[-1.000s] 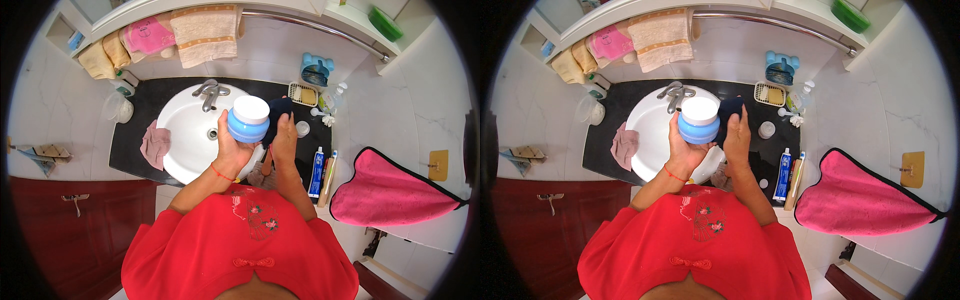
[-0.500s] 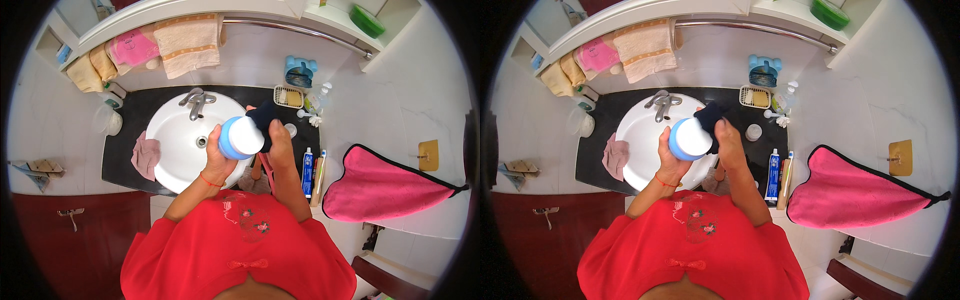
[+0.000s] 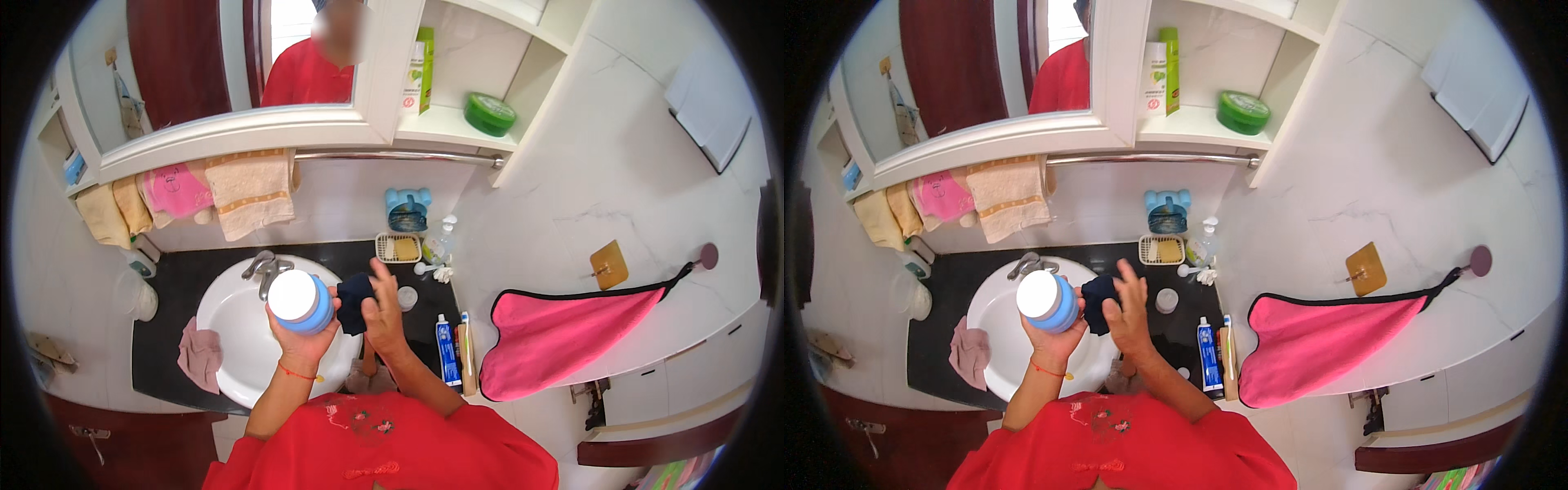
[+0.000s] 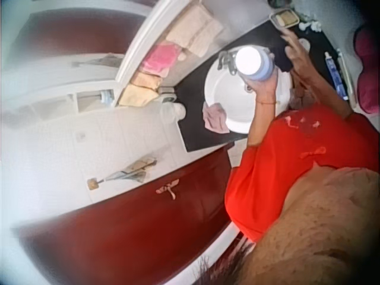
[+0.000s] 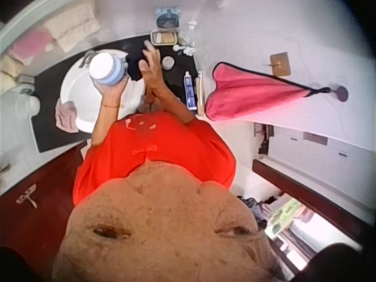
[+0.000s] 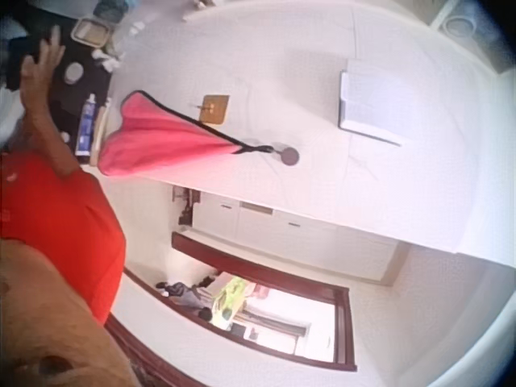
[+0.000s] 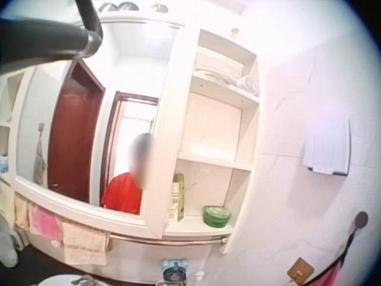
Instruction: The person wipes down several toiletry bottles and a comb with a cloth, then places them back onto a bathroom shelf.
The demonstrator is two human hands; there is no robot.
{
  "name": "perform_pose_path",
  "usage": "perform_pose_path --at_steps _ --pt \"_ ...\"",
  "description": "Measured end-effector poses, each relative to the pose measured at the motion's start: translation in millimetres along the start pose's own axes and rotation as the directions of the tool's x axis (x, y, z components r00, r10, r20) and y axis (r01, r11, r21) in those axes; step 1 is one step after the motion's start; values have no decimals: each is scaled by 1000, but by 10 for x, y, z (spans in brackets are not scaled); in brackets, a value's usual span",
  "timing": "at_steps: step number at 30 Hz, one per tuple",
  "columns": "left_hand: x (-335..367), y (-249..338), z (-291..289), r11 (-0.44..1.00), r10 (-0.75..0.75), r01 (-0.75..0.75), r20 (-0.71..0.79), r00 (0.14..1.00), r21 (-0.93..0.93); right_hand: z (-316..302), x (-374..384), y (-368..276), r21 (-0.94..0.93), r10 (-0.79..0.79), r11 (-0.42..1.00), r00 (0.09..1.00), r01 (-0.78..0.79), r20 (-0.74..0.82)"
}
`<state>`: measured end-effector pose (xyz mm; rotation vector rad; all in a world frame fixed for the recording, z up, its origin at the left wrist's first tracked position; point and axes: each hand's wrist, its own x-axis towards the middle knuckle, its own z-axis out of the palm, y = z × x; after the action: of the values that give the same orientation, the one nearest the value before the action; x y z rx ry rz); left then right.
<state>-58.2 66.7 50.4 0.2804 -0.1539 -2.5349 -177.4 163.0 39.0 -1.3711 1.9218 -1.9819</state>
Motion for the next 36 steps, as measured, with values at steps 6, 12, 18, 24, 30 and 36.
perform_pose_path --at_steps 6,12,18,24,30,36 --pt "82 -137 209 971 -56 -11 271 961 239 -221 356 -288 -280 -272 889 910 363 313" --pt "79 -134 218 951 -121 101 52 991 292 -228 213 -317 -276 -182 922 934 271 308" --pt "78 -191 192 931 -281 218 193 940 294 -543 439 -308 434 218 855 957 -283 193" --pt "-4 -108 -162 917 -252 190 139 958 352 -1338 1681 -691 199 -81 971 964 133 -253" --pt "-83 -182 -285 912 -228 156 154 961 379 -1799 2878 -965 -550 -265 830 807 -88 -528" --pt "-157 -123 -390 895 -156 79 141 978 439 -1665 3112 -807 -776 -196 509 827 -374 -527"
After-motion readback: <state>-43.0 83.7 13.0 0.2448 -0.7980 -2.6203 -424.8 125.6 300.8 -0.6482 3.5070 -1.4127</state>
